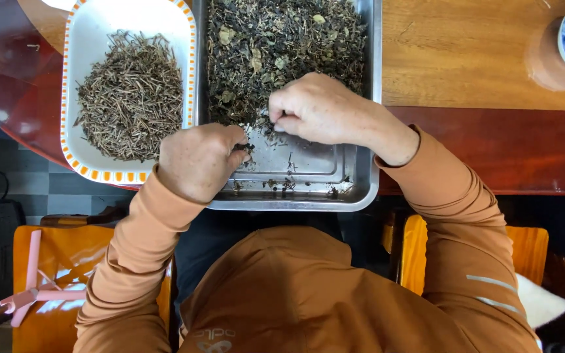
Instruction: The person sits and uses both hands to sort through a pile of dried herbs in a metal tray. They pick out specific pieces and transfer them into a white bowl with an orange patterned rim placed to the left.
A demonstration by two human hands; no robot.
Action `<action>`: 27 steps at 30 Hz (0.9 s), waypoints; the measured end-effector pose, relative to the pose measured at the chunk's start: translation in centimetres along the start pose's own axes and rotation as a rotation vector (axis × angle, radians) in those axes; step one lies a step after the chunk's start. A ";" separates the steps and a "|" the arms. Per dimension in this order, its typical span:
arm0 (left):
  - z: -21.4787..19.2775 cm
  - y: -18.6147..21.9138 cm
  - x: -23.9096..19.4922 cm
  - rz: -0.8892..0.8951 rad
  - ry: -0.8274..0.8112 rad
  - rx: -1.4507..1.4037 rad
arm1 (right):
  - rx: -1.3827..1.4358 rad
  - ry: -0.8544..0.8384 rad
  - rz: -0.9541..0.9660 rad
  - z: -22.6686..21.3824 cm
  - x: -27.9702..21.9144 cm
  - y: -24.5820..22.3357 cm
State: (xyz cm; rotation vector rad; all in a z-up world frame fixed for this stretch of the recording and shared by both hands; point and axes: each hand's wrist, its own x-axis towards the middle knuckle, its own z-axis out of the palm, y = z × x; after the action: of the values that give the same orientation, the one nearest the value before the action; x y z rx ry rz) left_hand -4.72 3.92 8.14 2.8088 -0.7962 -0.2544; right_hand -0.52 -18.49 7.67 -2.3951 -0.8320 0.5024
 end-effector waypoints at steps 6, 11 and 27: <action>5.5 -1.9 0.0 0.087 0.207 0.224 | -0.187 0.242 0.048 -3.8 -1.3 1.7; 6.5 -1.9 0.3 0.128 0.265 0.185 | -0.202 0.185 0.241 -4.5 -1.3 2.1; 7.3 -2.2 2.5 0.141 0.238 0.086 | -0.292 0.391 -0.006 -1.5 -0.2 5.8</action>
State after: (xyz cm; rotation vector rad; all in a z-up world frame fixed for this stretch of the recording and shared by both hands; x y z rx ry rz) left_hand -3.10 3.30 0.26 2.7735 -0.9610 0.1381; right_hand 2.65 -22.99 5.39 -2.6285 -0.7744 -0.1031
